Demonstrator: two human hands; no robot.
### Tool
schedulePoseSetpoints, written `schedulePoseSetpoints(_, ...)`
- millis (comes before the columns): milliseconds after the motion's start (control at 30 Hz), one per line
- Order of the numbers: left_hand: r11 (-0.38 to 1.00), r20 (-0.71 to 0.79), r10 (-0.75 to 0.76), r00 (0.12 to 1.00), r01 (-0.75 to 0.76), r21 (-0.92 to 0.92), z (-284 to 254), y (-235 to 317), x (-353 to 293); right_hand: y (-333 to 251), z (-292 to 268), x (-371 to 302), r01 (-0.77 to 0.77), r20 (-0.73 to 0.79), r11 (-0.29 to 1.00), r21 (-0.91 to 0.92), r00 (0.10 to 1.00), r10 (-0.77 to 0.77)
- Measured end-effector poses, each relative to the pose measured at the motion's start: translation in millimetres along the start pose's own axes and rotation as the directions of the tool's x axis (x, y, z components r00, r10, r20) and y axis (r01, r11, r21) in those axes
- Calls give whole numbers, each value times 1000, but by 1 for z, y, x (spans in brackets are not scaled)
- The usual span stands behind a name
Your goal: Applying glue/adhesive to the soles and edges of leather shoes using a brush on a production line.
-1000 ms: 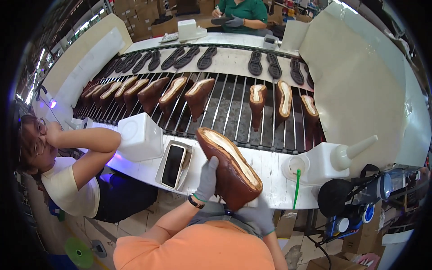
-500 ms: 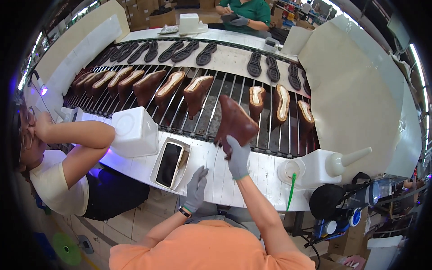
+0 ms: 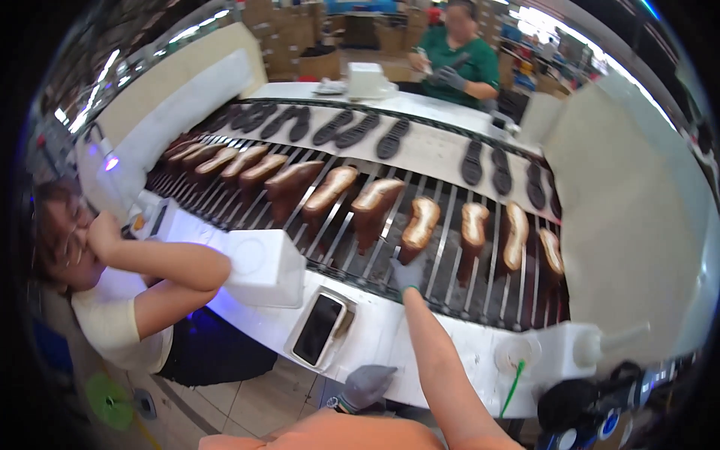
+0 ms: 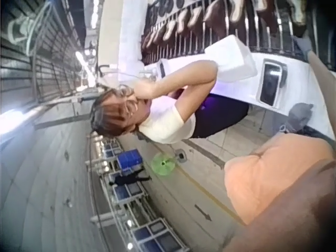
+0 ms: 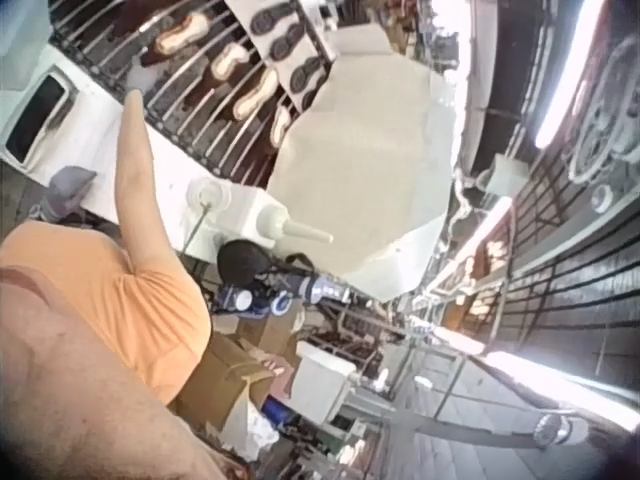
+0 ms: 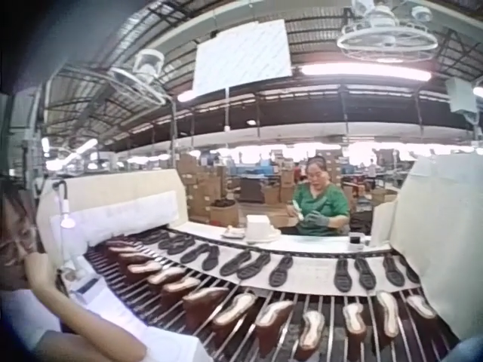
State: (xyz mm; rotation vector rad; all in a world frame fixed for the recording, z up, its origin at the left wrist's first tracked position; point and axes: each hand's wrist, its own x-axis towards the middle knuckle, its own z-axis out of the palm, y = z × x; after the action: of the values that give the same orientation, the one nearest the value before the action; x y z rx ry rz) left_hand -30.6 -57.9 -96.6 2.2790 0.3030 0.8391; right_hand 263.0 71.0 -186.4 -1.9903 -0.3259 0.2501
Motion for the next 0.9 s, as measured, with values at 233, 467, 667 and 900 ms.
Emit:
schedulePoseSetpoints(233, 999, 2, -26, 1000, 26, -34, -2, 2, 2, -18, -46, -7, -37, 336, 984, 174, 942, -24)
schedulePoseSetpoints(467, 992, 65, -74, 995, 80, -96, -2, -1, 5, -44, -132, -116, 268, 22, 902, 339, 956, -293)
schedulePoseSetpoints(667, 894, 144, -121, 982, 171, -415, 10, 4, 42, -31, -168, -202, 86, 156, 911, 403, 975, -161)
schedulePoseSetpoints(900, 846, 371, -202, 906, 352, -400, 76, 37, 36, 9, -189, -259, 285, 13, 846, 451, 946, -325)
